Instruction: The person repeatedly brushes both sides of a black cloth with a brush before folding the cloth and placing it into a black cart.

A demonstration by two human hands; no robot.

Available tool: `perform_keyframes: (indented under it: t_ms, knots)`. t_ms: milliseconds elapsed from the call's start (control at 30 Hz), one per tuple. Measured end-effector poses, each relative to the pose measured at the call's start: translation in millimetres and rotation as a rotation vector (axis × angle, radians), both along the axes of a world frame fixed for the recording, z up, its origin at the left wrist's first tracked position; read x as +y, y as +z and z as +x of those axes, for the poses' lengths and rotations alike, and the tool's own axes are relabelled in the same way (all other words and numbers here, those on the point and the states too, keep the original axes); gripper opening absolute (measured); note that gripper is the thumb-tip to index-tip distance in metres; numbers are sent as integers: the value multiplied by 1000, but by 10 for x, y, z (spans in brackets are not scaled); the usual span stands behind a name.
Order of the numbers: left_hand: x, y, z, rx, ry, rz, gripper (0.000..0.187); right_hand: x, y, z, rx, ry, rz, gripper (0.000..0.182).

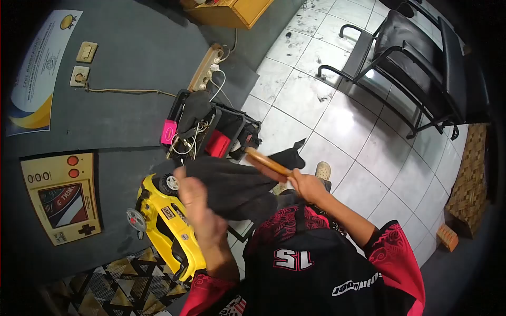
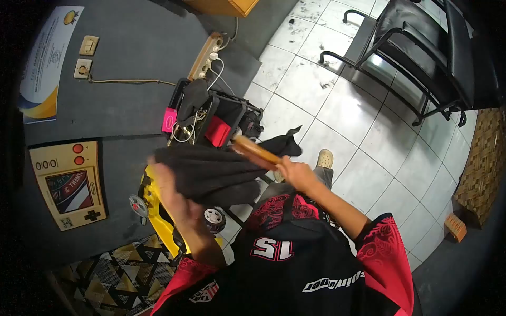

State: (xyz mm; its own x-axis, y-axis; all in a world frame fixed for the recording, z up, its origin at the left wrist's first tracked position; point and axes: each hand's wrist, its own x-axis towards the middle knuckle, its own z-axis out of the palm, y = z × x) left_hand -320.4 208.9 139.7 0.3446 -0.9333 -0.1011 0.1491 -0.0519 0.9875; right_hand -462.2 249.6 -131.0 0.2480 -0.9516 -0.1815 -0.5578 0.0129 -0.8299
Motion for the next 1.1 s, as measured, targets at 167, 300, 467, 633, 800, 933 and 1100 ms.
perform_keyframes:
  t_ms: [167, 300, 467, 633, 800, 933, 1100]
  knots:
    - [13, 240, 289, 248, 71, -274, 36, 400, -1779, -423, 286, 137, 279, 48]
    - [67, 249, 304, 119, 126, -184, 39, 198, -962, -585, -153, -408, 798, 53]
    - [80, -11, 110, -222, 68, 98, 35, -29, 902, -260, -481, -427, 10, 33]
    - [131, 9, -12, -351, -149, -6, 29, 115, 1112, 67, -604, 50, -117, 20]
    - [130, 345, 186, -57, 60, -247, 30, 243, -536, 29, 152, 124, 107, 37]
    - [193, 246, 294, -40, 156, -231, 29, 360, -1814, -386, 211, 151, 283, 43]
    - [193, 191, 215, -89, 124, -115, 29, 54, -722, -418, -341, -453, 757, 50]
